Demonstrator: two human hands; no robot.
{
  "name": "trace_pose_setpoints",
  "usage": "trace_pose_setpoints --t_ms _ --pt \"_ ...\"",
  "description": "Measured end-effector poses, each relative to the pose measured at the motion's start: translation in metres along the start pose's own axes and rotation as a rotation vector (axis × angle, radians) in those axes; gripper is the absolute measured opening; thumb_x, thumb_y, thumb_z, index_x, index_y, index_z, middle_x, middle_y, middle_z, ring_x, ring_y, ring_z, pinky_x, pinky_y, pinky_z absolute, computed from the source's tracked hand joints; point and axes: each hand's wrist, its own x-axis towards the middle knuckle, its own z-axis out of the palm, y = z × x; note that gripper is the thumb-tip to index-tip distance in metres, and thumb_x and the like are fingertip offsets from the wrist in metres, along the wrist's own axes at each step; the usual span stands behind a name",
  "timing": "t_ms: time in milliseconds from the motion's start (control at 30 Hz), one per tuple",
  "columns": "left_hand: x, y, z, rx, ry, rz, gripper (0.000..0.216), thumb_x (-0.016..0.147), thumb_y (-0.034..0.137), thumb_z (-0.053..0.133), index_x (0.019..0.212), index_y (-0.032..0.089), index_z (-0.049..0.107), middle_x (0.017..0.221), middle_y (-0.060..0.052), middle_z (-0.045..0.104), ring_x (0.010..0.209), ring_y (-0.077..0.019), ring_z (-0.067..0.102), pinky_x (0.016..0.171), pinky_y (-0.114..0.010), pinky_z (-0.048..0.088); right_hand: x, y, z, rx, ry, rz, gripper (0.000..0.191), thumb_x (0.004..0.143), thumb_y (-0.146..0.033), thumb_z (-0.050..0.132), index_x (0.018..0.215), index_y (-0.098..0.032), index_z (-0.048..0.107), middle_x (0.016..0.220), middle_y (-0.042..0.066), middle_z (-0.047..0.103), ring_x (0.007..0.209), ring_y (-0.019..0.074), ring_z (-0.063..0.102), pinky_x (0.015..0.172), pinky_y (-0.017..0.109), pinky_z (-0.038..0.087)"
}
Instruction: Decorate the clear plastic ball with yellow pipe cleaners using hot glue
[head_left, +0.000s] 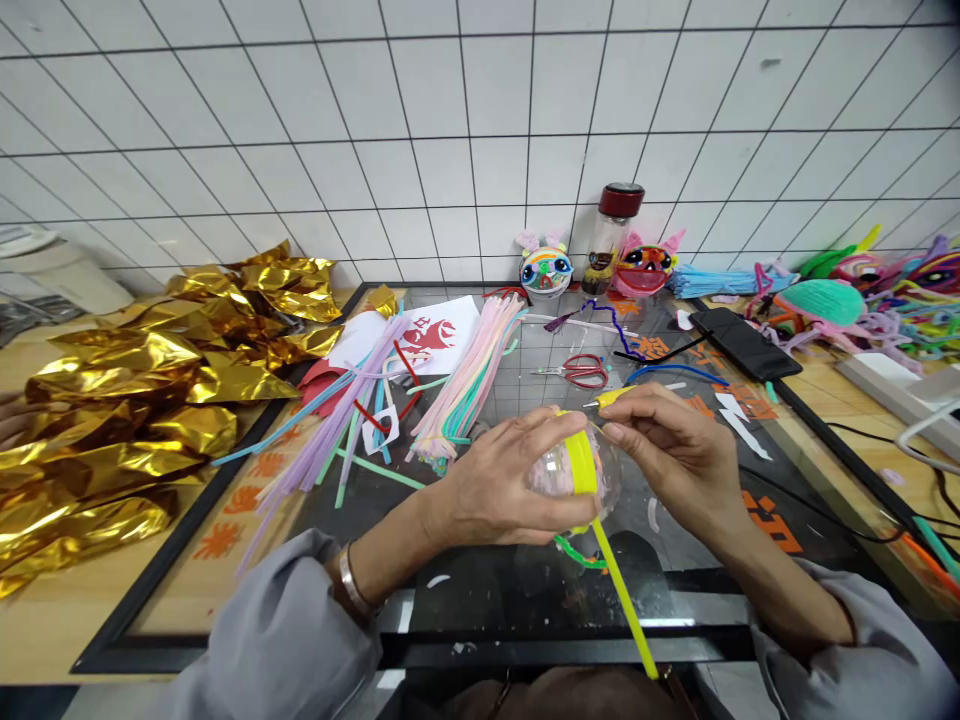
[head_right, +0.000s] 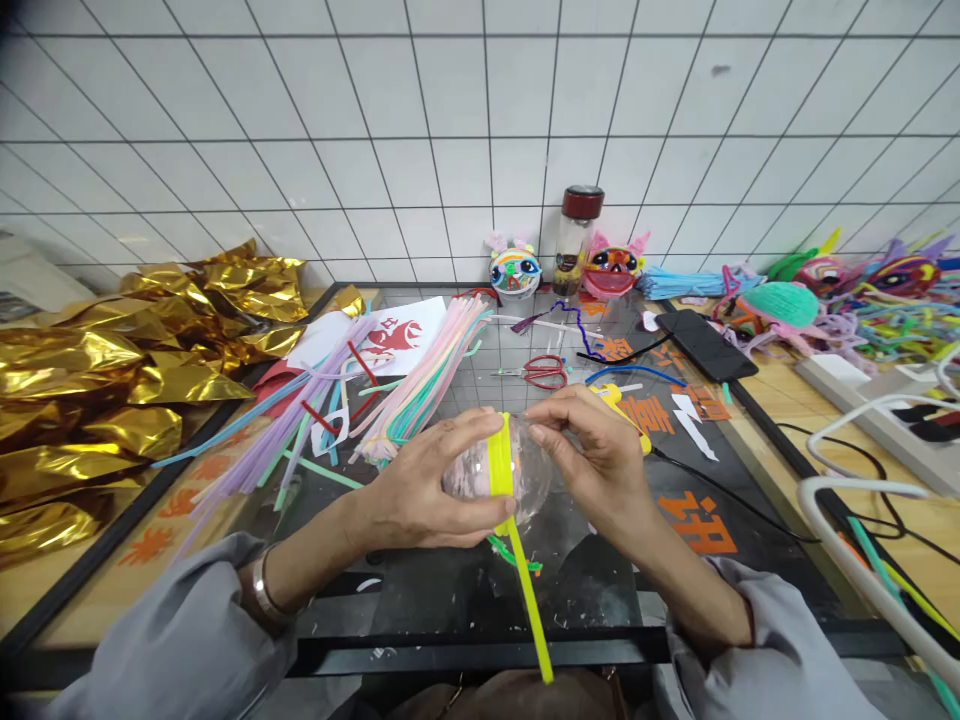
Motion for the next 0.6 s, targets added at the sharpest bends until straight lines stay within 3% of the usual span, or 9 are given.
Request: trace_pose_setpoints --t_ms 200,300,367,433,500,600 --pt "-0.006 0.002 0.013 0.014 0.135 0.055 0.045 0.073 0.034 0.079 0.112 0.042 0.059 0.145 0.001 0.039 0.139 -0.0337 0.042 0.102 -0.044 0.050 0.000 -0.005 0.003 0.098 0.127 0.211 0.025 0.085 -0.040 0.067 0.072 -0.020 0.064 0.059 -0.003 0.057 0.047 0.0090 0.047 0.044 0.023 0.039" --pt "-0.005 0.002 0.013 0.038 0.144 0.101 0.042 0.071 0.035 0.081 0.107 0.042 0.061 0.135 0.002 0.045 0.139 -0.0342 0.040 0.104 -0.047 0.047 0.001 -0.007 0.002 0.080 0.145 0.183 0.043 0.091 -0.045 0.059 0.057 -0.019 0.053 0.052 -0.003 0.047 0.050 0.0094 0.044 0.048 0.023 0.038" --pt "-0.004 0.002 0.011 0.062 0.143 0.123 0.039 0.070 0.035 0.081 0.104 0.041 0.063 0.128 0.001 0.047 0.139 -0.0341 0.040 0.105 -0.047 0.046 0.000 -0.006 0.001 0.112 0.092 0.162 0.036 0.089 -0.048 0.060 0.067 -0.020 0.058 0.066 0.000 0.056 0.064 0.0127 0.055 0.058 0.025 0.046" --pt "-0.002 0.003 0.009 0.080 0.132 0.136 0.037 0.071 0.033 0.081 0.103 0.040 0.064 0.121 0.000 0.048 0.138 -0.0339 0.040 0.105 -0.046 0.046 -0.002 -0.004 0.001 0.176 -0.048 0.173 0.034 0.082 -0.052 0.068 0.098 -0.023 0.063 0.099 0.005 0.065 0.096 0.0194 0.063 0.078 0.032 0.053" --pt "0.000 0.003 0.008 0.082 0.120 0.135 0.035 0.072 0.032 0.080 0.102 0.039 0.064 0.115 -0.001 0.047 0.137 -0.0338 0.040 0.105 -0.045 0.046 -0.005 -0.002 0.002 0.225 -0.224 0.206 0.063 0.076 -0.053 0.074 0.129 -0.027 0.051 0.132 0.009 0.056 0.126 0.0255 0.053 0.098 0.041 0.049" --pt "0.001 0.003 0.009 0.077 0.125 0.131 0.033 0.072 0.034 0.080 0.100 0.038 0.064 0.111 0.000 0.047 0.137 -0.0330 0.040 0.104 -0.045 0.046 -0.008 0.000 0.003 0.278 -0.375 0.223 0.079 0.076 -0.050 0.076 0.142 -0.029 0.037 0.148 0.012 0.044 0.140 0.0264 0.039 0.112 0.048 0.037"
